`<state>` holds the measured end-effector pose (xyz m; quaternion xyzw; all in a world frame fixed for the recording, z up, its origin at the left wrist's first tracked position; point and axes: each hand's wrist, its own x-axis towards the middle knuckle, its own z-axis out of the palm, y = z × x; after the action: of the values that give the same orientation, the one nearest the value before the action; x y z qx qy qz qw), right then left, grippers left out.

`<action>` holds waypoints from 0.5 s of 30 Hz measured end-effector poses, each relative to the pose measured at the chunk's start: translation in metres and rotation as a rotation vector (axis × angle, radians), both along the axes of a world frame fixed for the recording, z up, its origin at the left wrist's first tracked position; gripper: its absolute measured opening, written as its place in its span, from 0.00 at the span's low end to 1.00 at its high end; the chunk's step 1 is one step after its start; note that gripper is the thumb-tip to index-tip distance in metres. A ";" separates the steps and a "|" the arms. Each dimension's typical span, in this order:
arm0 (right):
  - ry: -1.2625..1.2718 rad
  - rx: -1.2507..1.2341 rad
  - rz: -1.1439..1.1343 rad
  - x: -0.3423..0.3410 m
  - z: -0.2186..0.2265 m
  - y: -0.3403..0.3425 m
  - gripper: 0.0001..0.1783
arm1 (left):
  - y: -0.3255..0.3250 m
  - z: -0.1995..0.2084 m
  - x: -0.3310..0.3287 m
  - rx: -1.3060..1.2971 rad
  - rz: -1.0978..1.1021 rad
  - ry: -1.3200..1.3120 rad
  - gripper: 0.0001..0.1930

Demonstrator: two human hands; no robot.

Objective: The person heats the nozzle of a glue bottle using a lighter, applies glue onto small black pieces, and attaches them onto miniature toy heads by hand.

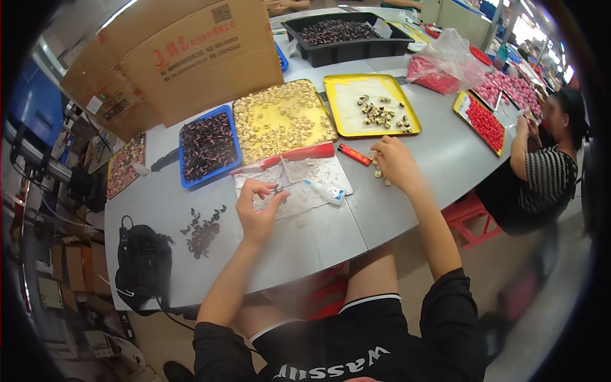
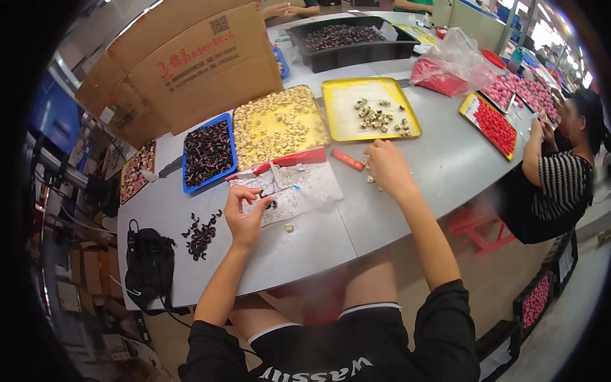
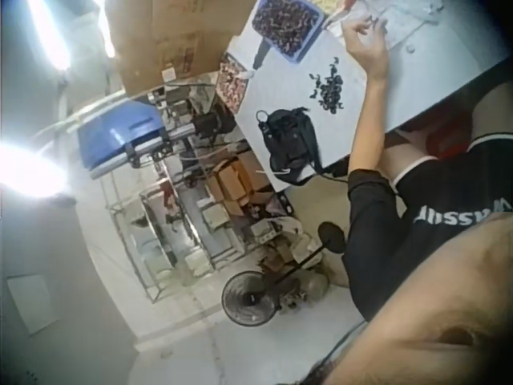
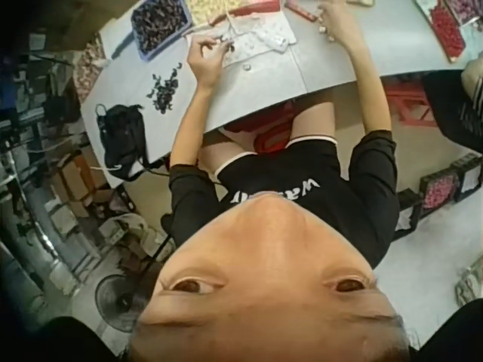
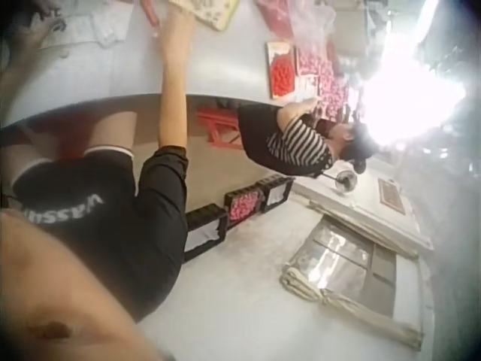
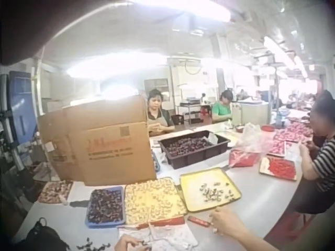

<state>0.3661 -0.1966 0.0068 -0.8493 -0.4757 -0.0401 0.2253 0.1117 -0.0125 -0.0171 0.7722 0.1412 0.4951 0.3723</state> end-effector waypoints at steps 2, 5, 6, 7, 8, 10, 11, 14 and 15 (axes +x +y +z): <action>-0.016 0.004 0.033 -0.002 0.001 0.001 0.10 | 0.000 0.001 -0.001 -0.002 0.005 0.007 0.17; -0.019 0.071 0.014 -0.005 0.010 0.005 0.11 | 0.001 0.002 0.000 -0.008 0.001 0.002 0.17; -0.023 0.074 0.030 -0.005 0.014 0.010 0.11 | 0.001 0.003 0.000 -0.005 0.017 -0.003 0.17; 0.092 0.206 0.089 -0.005 0.017 0.017 0.10 | 0.002 0.004 -0.001 -0.004 0.018 0.011 0.17; 0.211 0.335 0.150 -0.005 0.021 0.023 0.09 | 0.002 0.004 -0.002 -0.004 0.019 0.025 0.17; 0.351 0.454 0.280 -0.018 0.033 0.045 0.07 | 0.003 0.004 -0.005 -0.023 0.051 0.032 0.16; 0.462 0.500 0.338 -0.026 0.037 0.057 0.07 | 0.004 0.003 -0.005 -0.022 0.049 0.022 0.16; 0.833 0.459 0.475 -0.055 0.040 0.082 0.06 | 0.005 0.002 -0.002 -0.029 0.046 -0.007 0.15; 0.890 0.433 0.524 -0.068 0.044 0.088 0.06 | 0.006 0.002 -0.003 -0.058 0.051 -0.024 0.14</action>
<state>0.2977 -0.1088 0.0509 -0.5720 -0.5109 0.2827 0.5761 0.1090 -0.0065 -0.0149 0.7513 0.1706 0.5095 0.3832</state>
